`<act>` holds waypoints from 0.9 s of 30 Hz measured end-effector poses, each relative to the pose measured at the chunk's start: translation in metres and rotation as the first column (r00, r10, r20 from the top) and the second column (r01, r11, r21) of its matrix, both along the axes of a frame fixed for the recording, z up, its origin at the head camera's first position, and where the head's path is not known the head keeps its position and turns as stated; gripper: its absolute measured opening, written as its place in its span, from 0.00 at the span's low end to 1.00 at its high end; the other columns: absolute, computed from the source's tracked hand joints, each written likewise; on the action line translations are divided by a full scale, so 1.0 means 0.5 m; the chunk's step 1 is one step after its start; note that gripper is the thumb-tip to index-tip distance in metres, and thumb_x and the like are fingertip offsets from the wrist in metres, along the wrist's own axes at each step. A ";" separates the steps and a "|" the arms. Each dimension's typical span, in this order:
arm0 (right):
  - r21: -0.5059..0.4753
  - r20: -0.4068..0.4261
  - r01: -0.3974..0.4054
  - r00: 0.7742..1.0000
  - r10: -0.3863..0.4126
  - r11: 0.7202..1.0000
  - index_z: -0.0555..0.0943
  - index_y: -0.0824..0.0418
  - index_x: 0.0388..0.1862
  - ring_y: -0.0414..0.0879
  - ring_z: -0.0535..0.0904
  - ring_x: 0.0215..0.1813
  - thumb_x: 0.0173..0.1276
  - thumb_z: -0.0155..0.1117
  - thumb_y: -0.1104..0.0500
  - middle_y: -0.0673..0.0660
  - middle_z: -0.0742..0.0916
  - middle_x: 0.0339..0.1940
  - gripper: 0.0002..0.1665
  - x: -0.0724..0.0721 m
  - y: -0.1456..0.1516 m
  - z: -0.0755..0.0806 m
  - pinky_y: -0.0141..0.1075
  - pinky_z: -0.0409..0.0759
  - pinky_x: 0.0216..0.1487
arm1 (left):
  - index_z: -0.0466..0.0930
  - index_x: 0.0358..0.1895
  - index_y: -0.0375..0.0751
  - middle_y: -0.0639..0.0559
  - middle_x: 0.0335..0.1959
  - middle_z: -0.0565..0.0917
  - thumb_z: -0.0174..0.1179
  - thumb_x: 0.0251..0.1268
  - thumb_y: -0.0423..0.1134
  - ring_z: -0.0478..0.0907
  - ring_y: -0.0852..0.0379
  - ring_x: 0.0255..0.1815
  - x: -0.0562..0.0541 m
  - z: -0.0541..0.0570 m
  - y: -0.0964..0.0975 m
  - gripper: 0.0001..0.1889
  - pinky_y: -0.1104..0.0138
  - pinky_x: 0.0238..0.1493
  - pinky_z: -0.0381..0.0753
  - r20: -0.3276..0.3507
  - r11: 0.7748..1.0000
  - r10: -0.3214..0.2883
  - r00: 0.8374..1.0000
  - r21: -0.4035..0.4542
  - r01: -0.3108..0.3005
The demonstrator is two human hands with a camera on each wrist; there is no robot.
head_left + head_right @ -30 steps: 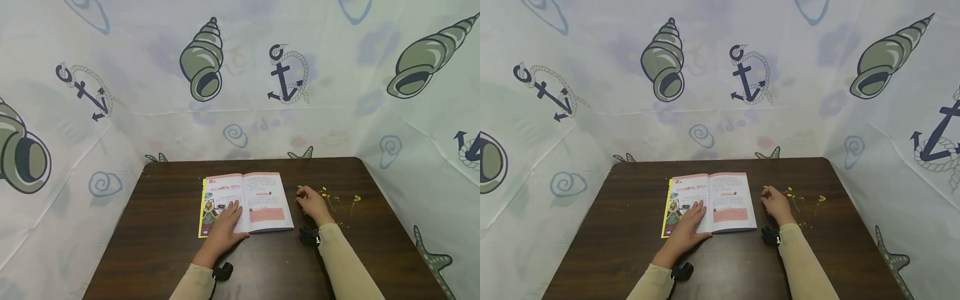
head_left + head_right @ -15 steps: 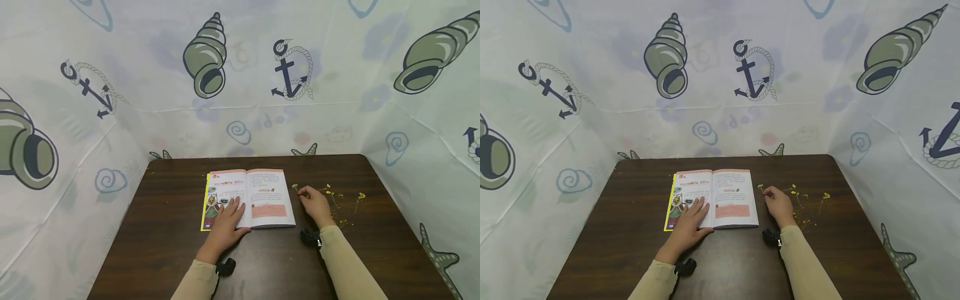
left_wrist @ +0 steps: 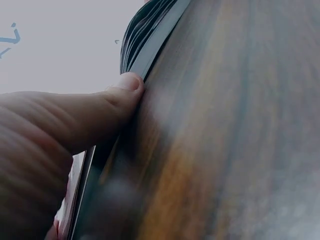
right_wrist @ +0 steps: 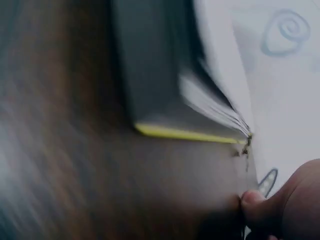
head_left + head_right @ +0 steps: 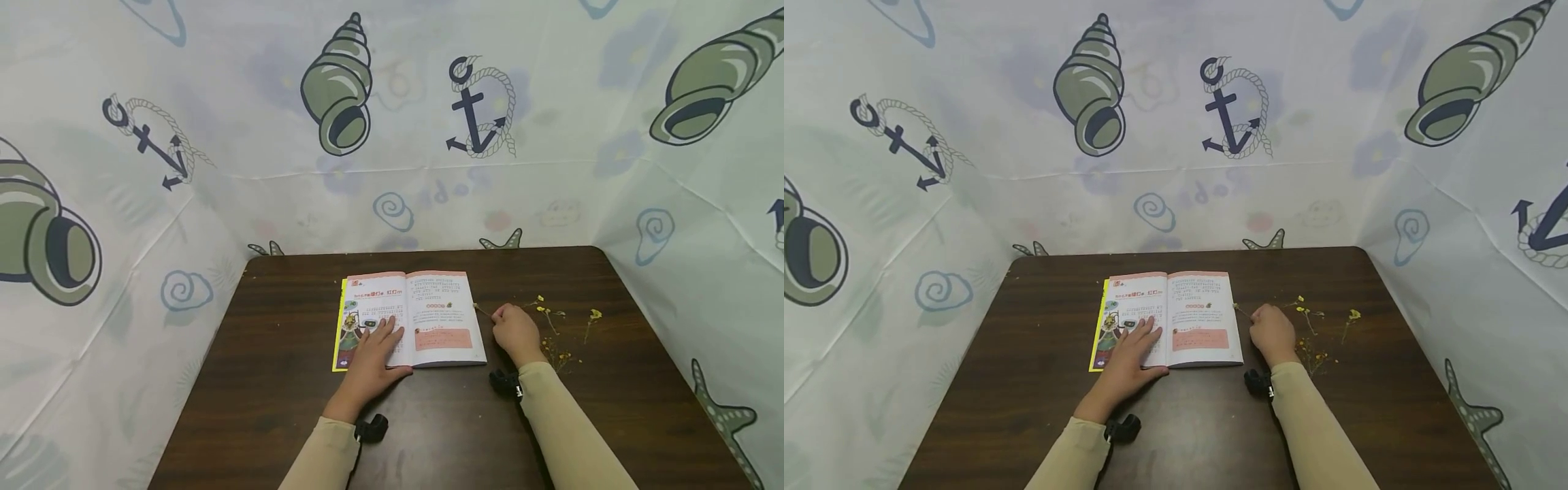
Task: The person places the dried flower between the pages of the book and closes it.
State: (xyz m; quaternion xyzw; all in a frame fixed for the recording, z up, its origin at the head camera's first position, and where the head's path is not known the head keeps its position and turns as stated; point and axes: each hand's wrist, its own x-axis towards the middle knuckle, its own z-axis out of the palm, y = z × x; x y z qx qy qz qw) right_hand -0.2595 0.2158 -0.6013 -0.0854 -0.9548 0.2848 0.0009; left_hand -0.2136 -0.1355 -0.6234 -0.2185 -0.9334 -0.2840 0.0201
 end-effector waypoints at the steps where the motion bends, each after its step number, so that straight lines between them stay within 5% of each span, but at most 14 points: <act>1: 0.028 0.013 -0.013 1.000 0.013 1.000 0.84 0.61 0.43 0.57 0.82 0.41 0.80 0.59 0.56 0.61 0.87 0.42 0.11 0.001 -0.006 0.002 0.54 0.80 0.46 | 0.70 0.84 0.48 0.46 0.90 0.61 0.79 0.63 0.58 0.54 0.42 0.92 -0.001 -0.001 0.000 0.48 0.34 0.88 0.49 -0.002 1.000 0.001 1.000 -0.007 -0.001; 12: -0.013 0.042 -0.028 0.999 0.028 1.000 0.77 0.61 0.46 0.56 0.76 0.40 0.85 0.49 0.57 0.62 0.77 0.46 0.11 0.011 -0.015 0.004 0.45 0.70 0.40 | 0.69 0.84 0.48 0.46 0.90 0.61 0.78 0.64 0.58 0.54 0.43 0.92 -0.004 -0.012 0.000 0.48 0.36 0.89 0.49 -0.023 1.000 -0.004 1.000 -0.027 0.004; 17: -0.152 0.045 0.001 0.999 0.006 0.988 0.73 0.63 0.51 0.58 0.76 0.42 0.87 0.46 0.56 0.63 0.79 0.42 0.11 0.012 -0.002 0.009 0.45 0.70 0.41 | 0.71 0.83 0.52 0.44 0.90 0.60 0.77 0.65 0.58 0.54 0.41 0.92 0.000 -0.013 0.003 0.44 0.35 0.88 0.49 -0.030 1.000 -0.015 0.999 -0.027 0.014; 20: -0.340 0.009 0.091 0.996 -0.093 0.936 0.72 0.64 0.55 0.57 0.77 0.44 0.89 0.49 0.57 0.64 0.81 0.44 0.11 0.016 -0.012 0.017 0.43 0.71 0.43 | 0.74 0.81 0.60 0.44 0.91 0.58 0.75 0.67 0.59 0.51 0.42 0.93 0.002 -0.008 0.004 0.40 0.35 0.89 0.48 -0.019 0.999 -0.022 1.000 -0.049 0.021; 23: -0.513 -0.037 0.126 0.985 -0.168 0.849 0.74 0.64 0.56 0.51 0.77 0.42 0.87 0.55 0.58 0.61 0.81 0.43 0.10 0.021 -0.049 0.034 0.39 0.73 0.41 | 0.75 0.79 0.65 0.44 0.91 0.58 0.74 0.68 0.60 0.50 0.42 0.93 0.003 -0.004 0.003 0.37 0.34 0.89 0.47 -0.020 0.998 -0.028 0.999 -0.064 0.026; 27: -0.701 -0.042 0.052 0.993 -0.114 0.711 0.77 0.62 0.53 0.47 0.75 0.29 0.84 0.62 0.59 0.62 0.82 0.40 0.08 0.027 -0.134 0.063 0.34 0.72 0.27 | 0.77 0.78 0.65 0.44 0.90 0.59 0.75 0.68 0.58 0.52 0.40 0.92 0.003 -0.002 0.002 0.36 0.33 0.88 0.48 -0.036 0.998 -0.027 0.999 -0.053 0.025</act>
